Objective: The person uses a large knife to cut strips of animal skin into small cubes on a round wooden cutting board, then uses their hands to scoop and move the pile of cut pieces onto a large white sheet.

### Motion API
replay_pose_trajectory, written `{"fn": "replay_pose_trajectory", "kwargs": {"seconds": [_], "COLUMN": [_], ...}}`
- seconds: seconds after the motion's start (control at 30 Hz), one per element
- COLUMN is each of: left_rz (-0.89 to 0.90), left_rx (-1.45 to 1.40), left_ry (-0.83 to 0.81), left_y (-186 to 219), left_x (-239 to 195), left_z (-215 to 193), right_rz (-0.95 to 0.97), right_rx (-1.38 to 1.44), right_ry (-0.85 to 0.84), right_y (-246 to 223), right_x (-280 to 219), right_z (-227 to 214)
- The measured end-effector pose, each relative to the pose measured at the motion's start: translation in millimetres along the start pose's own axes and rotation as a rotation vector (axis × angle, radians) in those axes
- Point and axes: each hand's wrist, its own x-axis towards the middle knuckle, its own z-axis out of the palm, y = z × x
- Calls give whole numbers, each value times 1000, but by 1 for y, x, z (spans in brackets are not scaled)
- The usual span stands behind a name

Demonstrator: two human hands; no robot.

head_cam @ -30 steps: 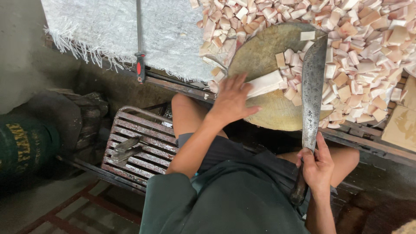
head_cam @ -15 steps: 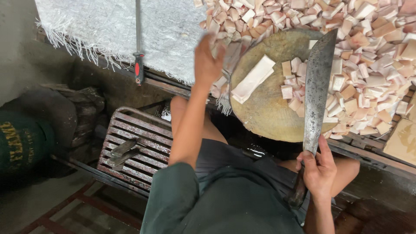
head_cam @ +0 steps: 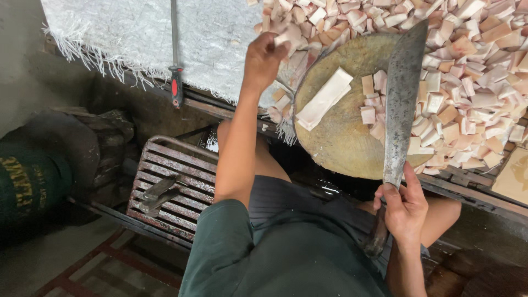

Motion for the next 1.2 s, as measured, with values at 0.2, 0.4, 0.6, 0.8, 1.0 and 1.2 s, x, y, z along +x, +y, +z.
{"fn": "replay_pose_trajectory", "kwargs": {"seconds": [0.2, 0.4, 0.6, 0.8, 1.0, 1.2], "left_rz": [-66, 237, 399, 62, -70, 70], "left_rx": [-381, 218, 395, 406, 102, 53], "left_ry": [-303, -36, 189, -82, -155, -93], "left_y": [35, 25, -52, -81, -88, -36], "left_x": [-96, -126, -46, 10, 34, 22], "left_z": [36, 50, 13, -5, -10, -40], "right_rz": [-1, 100, 118, 129, 130, 82], "right_rx": [68, -58, -84, -105, -130, -111], "right_ry": [-32, -72, -65, -124, -88, -74], "right_y": [-3, 13, 13, 4, 3, 3], "right_x": [-6, 7, 12, 25, 25, 13], "right_z": [-4, 13, 28, 39, 41, 16]}}
